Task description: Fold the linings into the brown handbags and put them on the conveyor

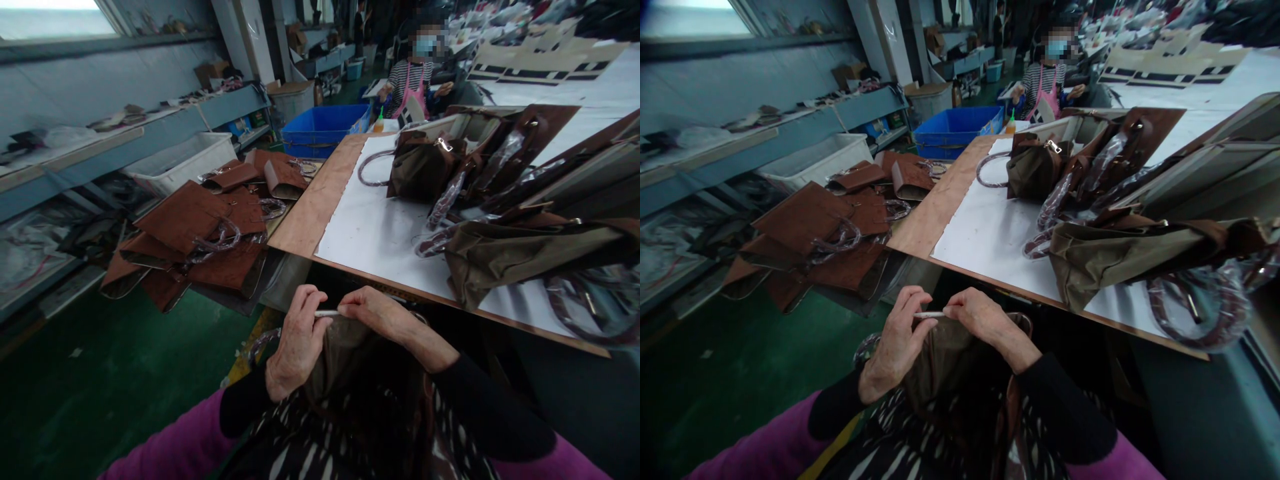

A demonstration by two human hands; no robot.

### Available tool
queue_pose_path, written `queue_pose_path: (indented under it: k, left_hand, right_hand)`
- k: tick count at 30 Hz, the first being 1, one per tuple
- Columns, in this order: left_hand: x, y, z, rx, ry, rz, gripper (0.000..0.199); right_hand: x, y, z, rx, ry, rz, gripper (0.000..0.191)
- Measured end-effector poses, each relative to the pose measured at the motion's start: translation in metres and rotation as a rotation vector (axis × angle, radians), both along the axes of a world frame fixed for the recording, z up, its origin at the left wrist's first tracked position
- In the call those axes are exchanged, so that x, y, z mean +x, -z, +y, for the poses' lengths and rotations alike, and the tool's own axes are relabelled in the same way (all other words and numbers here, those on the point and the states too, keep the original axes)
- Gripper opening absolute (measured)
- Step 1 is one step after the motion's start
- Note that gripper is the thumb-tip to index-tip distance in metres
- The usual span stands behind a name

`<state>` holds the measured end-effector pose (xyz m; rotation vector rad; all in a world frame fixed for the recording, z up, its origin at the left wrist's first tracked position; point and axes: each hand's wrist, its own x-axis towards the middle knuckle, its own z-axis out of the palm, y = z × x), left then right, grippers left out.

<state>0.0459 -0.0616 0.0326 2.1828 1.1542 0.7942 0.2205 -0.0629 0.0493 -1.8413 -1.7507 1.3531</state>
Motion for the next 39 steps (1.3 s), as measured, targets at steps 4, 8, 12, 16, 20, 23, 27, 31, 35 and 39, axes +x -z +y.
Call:
queue_pose_path:
  k: [4, 8, 12, 16, 20, 23, 27, 31, 35, 39]
  left_hand:
    - [-0.006, -0.006, 0.011, -0.162, 0.034, 0.109, 0.023]
    - [-0.015, -0.014, 0.019, -0.373, 0.098, 0.17, 0.022]
    - [-0.021, -0.02, 0.022, -0.555, 0.187, 0.066, 0.021]
    - [-0.021, -0.021, 0.026, -0.616, 0.223, -0.009, 0.02]
    - [-0.019, -0.021, 0.028, -0.413, 0.253, 0.107, 0.015]
    - [-0.015, -0.024, 0.026, -0.198, 0.304, 0.206, 0.016]
    - [-0.009, -0.024, 0.022, -0.013, 0.358, 0.239, 0.022]
    - [-0.006, -0.023, 0.02, 0.044, 0.392, 0.283, 0.011]
    - [-0.003, -0.024, 0.018, 0.045, 0.386, 0.302, 0.01]
    - [0.001, -0.027, 0.019, 0.01, 0.377, 0.328, 0.01]
  right_hand:
    - [0.004, 0.005, -0.005, -0.029, 0.019, 0.094, 0.023]
    - [0.006, 0.007, -0.008, -0.034, 0.039, 0.087, 0.024]
    - [0.007, 0.003, -0.009, -0.032, 0.035, 0.056, 0.021]
    - [0.007, 0.001, -0.009, -0.022, 0.015, 0.029, 0.018]
    - [0.006, -0.003, -0.009, 0.004, -0.003, -0.007, 0.016]
    - [0.006, -0.005, -0.01, 0.022, -0.002, -0.039, 0.015]
    - [0.01, 0.001, -0.012, 0.088, 0.007, 0.039, 0.015]
    - [0.015, 0.012, -0.013, 0.109, 0.072, 0.135, 0.016]
    - [0.015, 0.016, -0.012, 0.103, 0.106, 0.159, 0.016]
    - [0.013, 0.009, -0.011, 0.107, 0.099, 0.069, 0.012]
